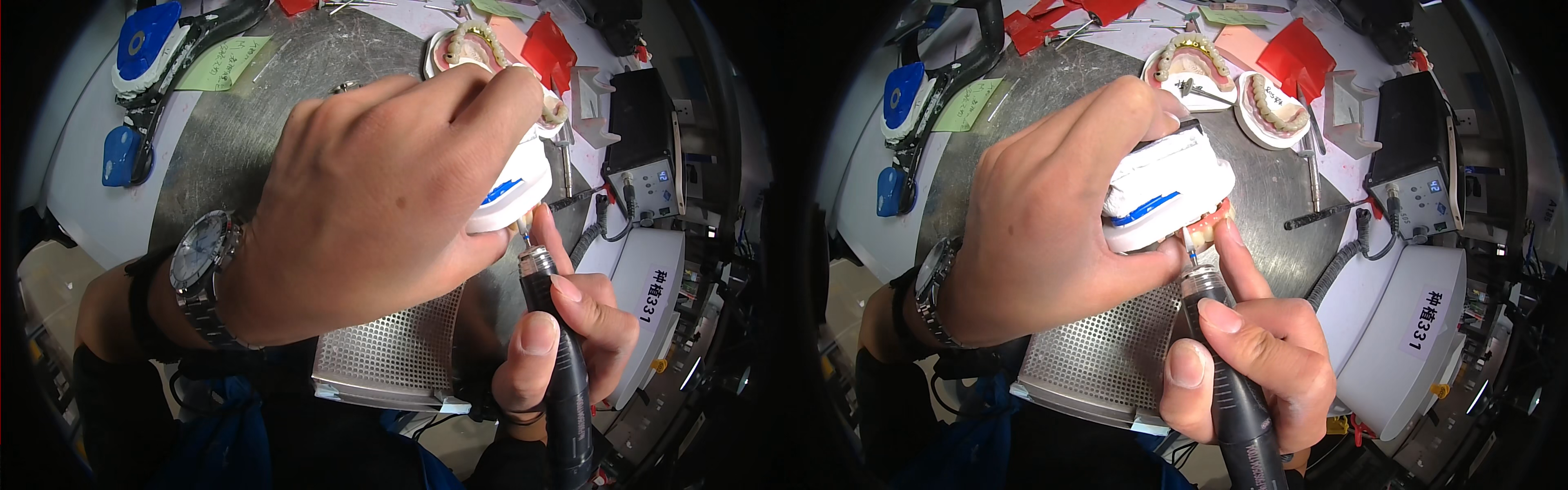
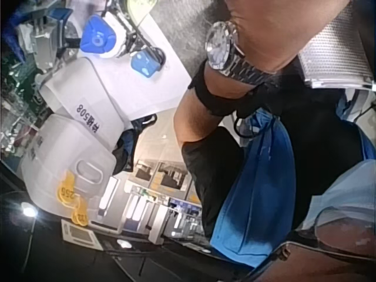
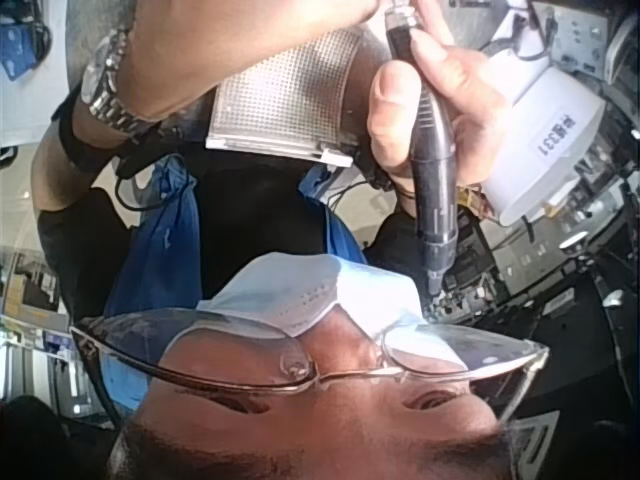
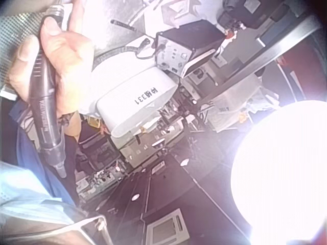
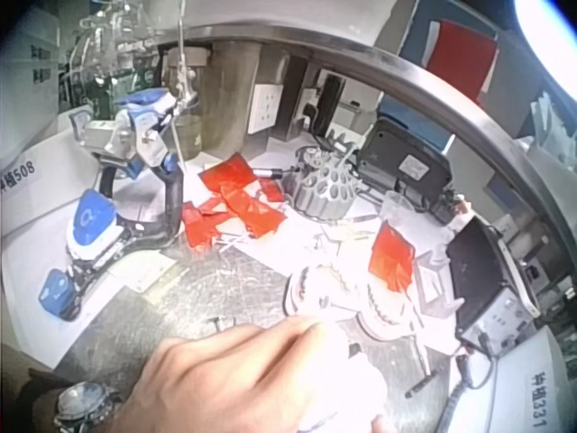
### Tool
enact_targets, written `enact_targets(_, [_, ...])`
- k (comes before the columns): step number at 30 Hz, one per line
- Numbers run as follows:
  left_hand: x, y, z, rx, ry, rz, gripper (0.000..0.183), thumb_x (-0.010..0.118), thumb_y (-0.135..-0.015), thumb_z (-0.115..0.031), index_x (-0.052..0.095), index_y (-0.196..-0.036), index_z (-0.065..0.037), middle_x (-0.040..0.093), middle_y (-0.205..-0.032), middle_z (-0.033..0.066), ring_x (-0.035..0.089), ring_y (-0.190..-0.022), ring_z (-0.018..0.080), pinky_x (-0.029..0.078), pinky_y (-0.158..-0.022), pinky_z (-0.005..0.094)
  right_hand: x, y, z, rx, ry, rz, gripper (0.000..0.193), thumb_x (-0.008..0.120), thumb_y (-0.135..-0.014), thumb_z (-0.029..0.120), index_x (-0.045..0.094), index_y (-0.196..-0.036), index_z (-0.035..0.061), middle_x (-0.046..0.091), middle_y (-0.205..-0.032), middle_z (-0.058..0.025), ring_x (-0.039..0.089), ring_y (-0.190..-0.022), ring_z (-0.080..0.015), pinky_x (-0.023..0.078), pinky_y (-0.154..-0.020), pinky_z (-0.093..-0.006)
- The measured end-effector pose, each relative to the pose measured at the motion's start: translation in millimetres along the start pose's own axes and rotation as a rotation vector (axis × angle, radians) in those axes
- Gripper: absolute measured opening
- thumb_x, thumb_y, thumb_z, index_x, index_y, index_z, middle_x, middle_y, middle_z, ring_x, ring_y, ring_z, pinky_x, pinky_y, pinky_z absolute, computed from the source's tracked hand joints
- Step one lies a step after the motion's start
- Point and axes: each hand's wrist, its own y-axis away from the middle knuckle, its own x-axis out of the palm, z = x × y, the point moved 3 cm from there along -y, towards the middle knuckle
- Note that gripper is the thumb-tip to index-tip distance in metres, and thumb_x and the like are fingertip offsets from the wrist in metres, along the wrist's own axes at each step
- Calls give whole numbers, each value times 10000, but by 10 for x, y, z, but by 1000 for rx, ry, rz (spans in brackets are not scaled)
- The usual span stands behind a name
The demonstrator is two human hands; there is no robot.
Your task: Polishing and refining the edges and surface of a dental model using a hand-held rotary tool.
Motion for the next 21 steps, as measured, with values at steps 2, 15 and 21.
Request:
enact_targets(2, [9,-5,-2,6,4,-8,503,839,-584,-83,574,-1010,-47,657,-889,106,682,-767,290,534,-631,350,16,-4,7,-22,20,-27,262,615,-916,234,477,-984,22,470,-682,-90,568,-710,-155,418,-1041,-639])
enact_targets(15, [-17,0,-10,-29,16,35,531,840,-579,-101,567,-1031,-52,661,-905,107,686,-780,286,531,-645,353,-28,11,14,-4,32,18,315,643,-927,297,479,-1009,40,483,-708,-99,655,-868,-265,416,-1043,-627])
enact_targets(21, [-17,11,16,-25,27,26,528,834,-570,-95,569,-1024,-47,660,-896,112,683,-774,299,529,-639,352,-24,8,42,13,47,49,321,654,-922,296,480,-1015,42,497,-729,-108,657,-995,-371,408,-1049,-621])
